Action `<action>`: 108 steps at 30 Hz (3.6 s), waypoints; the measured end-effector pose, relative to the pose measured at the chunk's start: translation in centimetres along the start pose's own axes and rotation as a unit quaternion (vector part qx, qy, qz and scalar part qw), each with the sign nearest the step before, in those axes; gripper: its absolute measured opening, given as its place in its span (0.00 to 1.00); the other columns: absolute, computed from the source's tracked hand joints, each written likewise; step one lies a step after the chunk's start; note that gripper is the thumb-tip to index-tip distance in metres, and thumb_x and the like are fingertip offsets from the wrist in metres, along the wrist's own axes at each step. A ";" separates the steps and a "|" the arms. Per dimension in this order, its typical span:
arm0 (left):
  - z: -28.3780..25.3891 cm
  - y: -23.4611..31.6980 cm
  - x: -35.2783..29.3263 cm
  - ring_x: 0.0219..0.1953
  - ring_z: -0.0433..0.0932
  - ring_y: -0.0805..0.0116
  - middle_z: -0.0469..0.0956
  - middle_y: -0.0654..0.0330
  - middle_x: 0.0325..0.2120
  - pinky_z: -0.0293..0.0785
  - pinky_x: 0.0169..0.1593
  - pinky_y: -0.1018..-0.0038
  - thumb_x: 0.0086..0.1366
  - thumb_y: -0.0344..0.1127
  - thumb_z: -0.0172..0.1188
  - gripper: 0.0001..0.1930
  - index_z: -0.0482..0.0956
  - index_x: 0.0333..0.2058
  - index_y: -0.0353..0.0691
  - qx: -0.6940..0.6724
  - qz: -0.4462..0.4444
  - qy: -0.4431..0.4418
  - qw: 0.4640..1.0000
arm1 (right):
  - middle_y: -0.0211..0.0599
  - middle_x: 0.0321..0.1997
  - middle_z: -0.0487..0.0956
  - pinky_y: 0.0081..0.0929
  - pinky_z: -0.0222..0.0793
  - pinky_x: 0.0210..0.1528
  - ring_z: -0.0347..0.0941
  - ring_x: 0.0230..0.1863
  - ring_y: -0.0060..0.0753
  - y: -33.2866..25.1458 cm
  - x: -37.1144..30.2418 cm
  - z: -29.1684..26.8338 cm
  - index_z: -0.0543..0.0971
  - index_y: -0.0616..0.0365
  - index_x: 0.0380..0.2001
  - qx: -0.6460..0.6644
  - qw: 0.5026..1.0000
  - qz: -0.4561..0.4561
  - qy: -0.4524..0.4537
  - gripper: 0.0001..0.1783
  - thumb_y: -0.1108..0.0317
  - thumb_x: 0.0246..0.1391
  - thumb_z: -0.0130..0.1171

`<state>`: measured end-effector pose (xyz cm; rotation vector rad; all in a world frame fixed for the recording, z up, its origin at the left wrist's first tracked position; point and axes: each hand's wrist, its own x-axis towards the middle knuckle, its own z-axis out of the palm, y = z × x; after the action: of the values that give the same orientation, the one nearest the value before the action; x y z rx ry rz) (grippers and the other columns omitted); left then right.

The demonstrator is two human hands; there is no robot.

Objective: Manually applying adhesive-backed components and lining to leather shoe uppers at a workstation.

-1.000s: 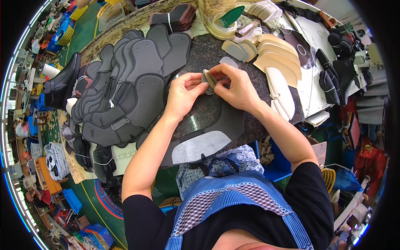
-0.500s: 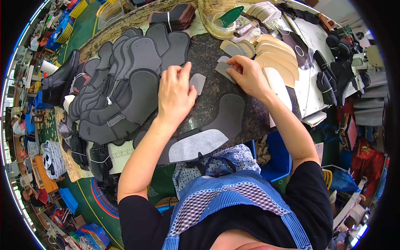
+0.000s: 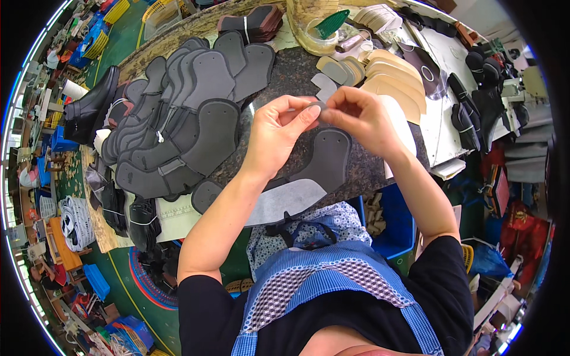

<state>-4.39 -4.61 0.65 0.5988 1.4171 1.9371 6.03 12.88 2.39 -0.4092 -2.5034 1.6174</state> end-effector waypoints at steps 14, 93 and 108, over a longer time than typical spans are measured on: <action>2.2 1.5 -8.8 0.35 0.80 0.70 0.75 0.62 0.39 0.77 0.34 0.75 0.49 0.21 0.74 0.20 0.84 0.42 0.42 0.240 0.247 -0.238 0.908 | 0.32 0.27 0.81 0.16 0.72 0.30 0.77 0.28 0.18 -1.4 -10.5 0.0 0.81 0.65 0.30 0.350 0.860 0.145 -0.342 0.08 0.72 0.53 0.56; -0.2 1.4 -18.6 0.33 0.79 0.67 0.80 0.62 0.37 0.74 0.36 0.71 0.56 0.30 0.67 0.07 0.84 0.34 0.40 0.328 0.478 -0.024 0.815 | 0.43 0.30 0.80 0.28 0.69 0.33 0.76 0.35 0.36 0.5 -12.4 5.8 0.77 0.64 0.23 0.486 0.836 0.142 -0.212 0.04 0.73 0.43 0.56; -11.6 -0.5 -21.3 0.32 0.79 0.78 0.82 0.63 0.30 0.77 0.39 0.81 0.64 0.27 0.68 0.06 0.81 0.38 0.34 -0.071 0.024 0.329 0.941 | 0.30 0.22 0.80 0.18 0.66 0.21 0.71 0.19 0.17 -7.2 -0.7 18.3 0.82 0.64 0.31 0.033 0.942 0.089 -0.323 0.19 0.55 0.62 0.63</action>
<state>2.18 -27.63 -3.05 -0.1110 1.6267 2.3767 0.90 -6.14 1.36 -0.0983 -2.9114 2.1895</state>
